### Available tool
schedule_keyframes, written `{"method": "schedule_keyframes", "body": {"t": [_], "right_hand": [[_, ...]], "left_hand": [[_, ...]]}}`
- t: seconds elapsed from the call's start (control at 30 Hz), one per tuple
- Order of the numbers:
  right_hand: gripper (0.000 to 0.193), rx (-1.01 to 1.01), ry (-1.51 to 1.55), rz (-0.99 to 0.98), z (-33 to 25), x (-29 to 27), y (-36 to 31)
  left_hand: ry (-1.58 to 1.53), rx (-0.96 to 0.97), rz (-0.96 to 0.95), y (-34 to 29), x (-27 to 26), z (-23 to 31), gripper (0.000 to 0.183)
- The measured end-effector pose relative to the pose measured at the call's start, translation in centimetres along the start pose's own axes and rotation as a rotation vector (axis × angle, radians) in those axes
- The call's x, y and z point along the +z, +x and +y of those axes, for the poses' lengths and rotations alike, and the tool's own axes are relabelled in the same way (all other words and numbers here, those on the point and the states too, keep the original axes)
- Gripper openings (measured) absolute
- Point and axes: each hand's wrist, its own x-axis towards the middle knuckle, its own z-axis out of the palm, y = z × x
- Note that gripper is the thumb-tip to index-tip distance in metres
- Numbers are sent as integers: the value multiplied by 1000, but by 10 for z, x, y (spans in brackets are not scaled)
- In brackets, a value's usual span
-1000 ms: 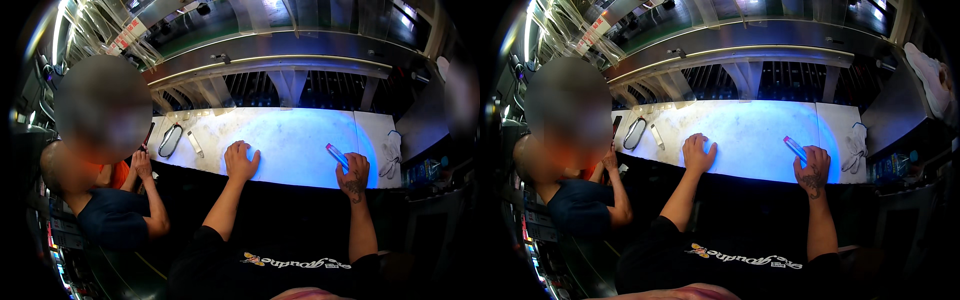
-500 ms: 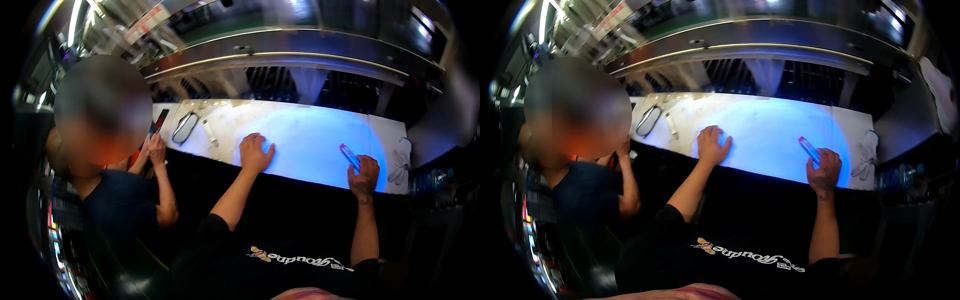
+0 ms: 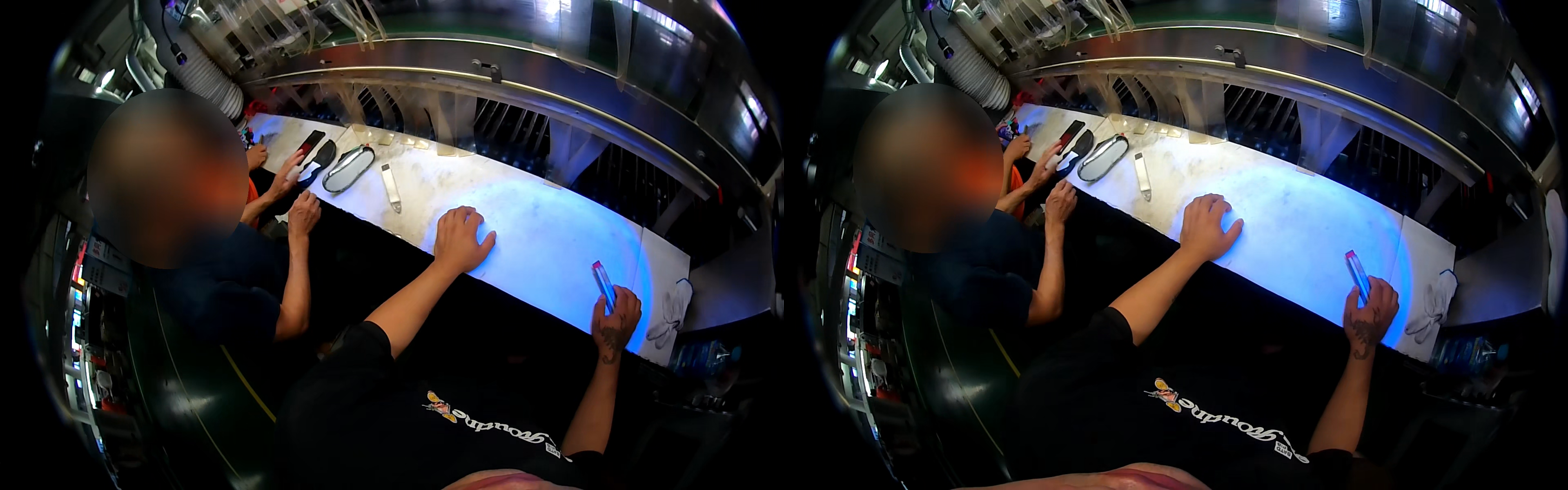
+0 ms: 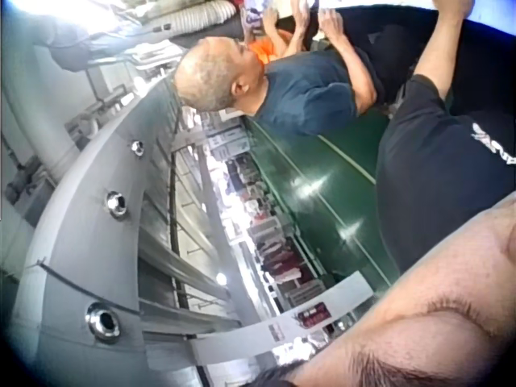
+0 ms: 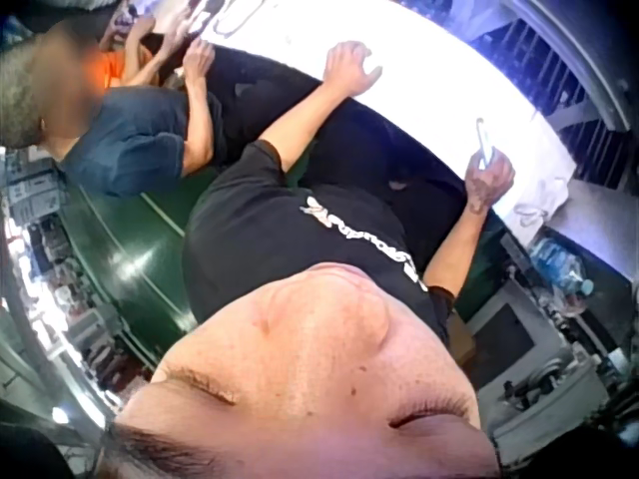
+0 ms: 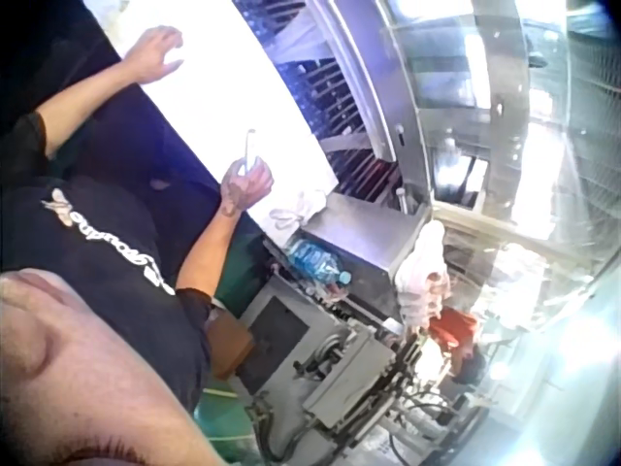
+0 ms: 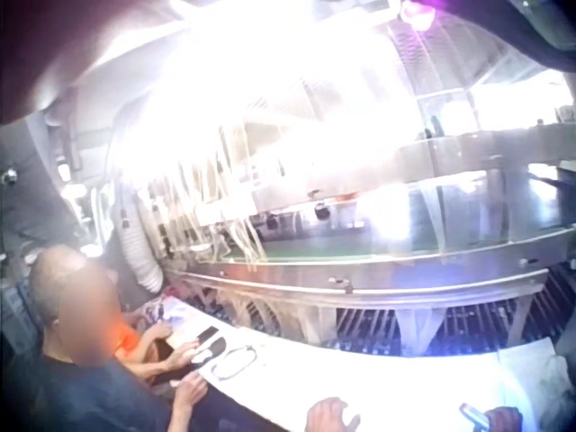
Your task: The person assembles a sneaker by inserting a white insole into the shoe and securing the laces. They then use a blue marker to apply a substance to the shoe's surface. The person repeats this process with a second sneaker, handling each shoe individually.
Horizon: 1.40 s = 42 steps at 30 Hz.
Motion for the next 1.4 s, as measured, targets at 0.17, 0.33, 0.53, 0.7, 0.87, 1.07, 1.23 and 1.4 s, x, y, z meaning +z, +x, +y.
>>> {"method": "schedule_keyframes", "body": {"t": [0.17,0.33,0.53,0.7,0.87,1.07,1.23,1.4], "right_hand": [[35,13,1,-7,-2,-2,1],[35,22,-1,0,-4,-2,0],[36,-17,7,21,-2,-1,-2],[36,9,8,-1,-3,0,-1],[35,0,0,24,-4,-2,1],[34,37,3,-19,-6,-4,2],[33,4,-6,19,-5,-1,0],[34,-6,-12,17,-2,0,0]], "left_hand": [[15,-7,1,0,-2,2,38],[27,-25,-14,0,-1,2,38],[31,-13,-4,-1,0,1,38],[46,-29,-20,0,0,1,37],[46,-54,-57,2,-3,4,37],[23,-46,-43,2,-3,4,38],[16,-50,-53,1,-7,4,38],[-2,-57,-50,2,-5,5,37]]}}
